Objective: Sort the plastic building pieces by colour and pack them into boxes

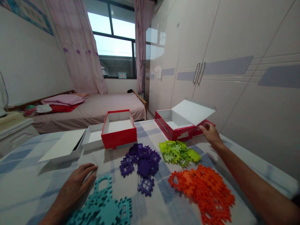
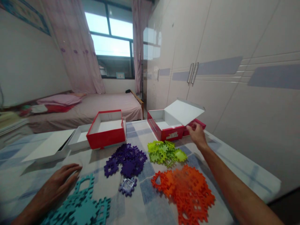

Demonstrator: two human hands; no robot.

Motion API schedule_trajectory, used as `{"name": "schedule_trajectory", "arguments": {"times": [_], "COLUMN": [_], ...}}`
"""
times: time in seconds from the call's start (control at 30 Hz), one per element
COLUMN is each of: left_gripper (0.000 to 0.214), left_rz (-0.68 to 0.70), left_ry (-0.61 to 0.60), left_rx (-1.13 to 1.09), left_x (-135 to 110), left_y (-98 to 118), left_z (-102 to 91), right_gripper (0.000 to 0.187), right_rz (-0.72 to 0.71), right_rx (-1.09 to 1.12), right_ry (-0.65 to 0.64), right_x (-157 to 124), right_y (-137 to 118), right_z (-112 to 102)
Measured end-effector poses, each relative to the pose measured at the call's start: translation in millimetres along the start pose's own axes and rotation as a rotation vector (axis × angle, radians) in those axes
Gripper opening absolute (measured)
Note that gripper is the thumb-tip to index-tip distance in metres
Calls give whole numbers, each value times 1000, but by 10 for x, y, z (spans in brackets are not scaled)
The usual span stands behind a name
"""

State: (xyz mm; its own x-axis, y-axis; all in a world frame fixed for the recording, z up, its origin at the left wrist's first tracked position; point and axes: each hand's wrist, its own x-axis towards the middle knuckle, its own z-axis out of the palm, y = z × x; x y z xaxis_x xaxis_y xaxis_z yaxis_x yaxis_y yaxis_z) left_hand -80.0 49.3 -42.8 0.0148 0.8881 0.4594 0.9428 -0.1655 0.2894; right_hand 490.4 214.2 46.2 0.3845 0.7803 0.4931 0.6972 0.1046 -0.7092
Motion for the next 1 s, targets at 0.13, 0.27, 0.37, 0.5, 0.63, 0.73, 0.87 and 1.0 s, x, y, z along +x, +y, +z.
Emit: {"name": "schedule_trajectory", "arguments": {"times": [0.13,0.27,0.37,0.5,0.63,0.73,0.87,1.0], "left_gripper": [46,47,45,43,46,50,52,50], "left_rz": [-25,-24,-16,-9,-22,-24,-16,-18], "left_ry": [-27,-34,-40,-37,-38,-39,-35,-39], "left_rx": [-15,-22,-16,6,-9,-27,-29,-16], "left_x": [2,8,9,7,10,14,16,20], "left_y": [17,4,-7,-8,3,15,29,34], "left_z": [-13,-18,-21,-22,-23,-29,-42,-50], "right_gripper": [61,86,93,93,90,87,91,99], "right_rz": [-110,-225,-216,-265,-335,-326,-322,-346], "right_rx": [-55,-269,-384,-422,-401,-398,-408,-447], "right_ry": [-499,-739,-810,-799,-798,-811,-839,-833], "right_x": [-651,-958,-973,-939,-919,-907,-927,-974], "right_y": [-152,-364,-456,-467,-458,-477,-530,-590], "right_z": [14,124,242,362,388,373,349,353]}}
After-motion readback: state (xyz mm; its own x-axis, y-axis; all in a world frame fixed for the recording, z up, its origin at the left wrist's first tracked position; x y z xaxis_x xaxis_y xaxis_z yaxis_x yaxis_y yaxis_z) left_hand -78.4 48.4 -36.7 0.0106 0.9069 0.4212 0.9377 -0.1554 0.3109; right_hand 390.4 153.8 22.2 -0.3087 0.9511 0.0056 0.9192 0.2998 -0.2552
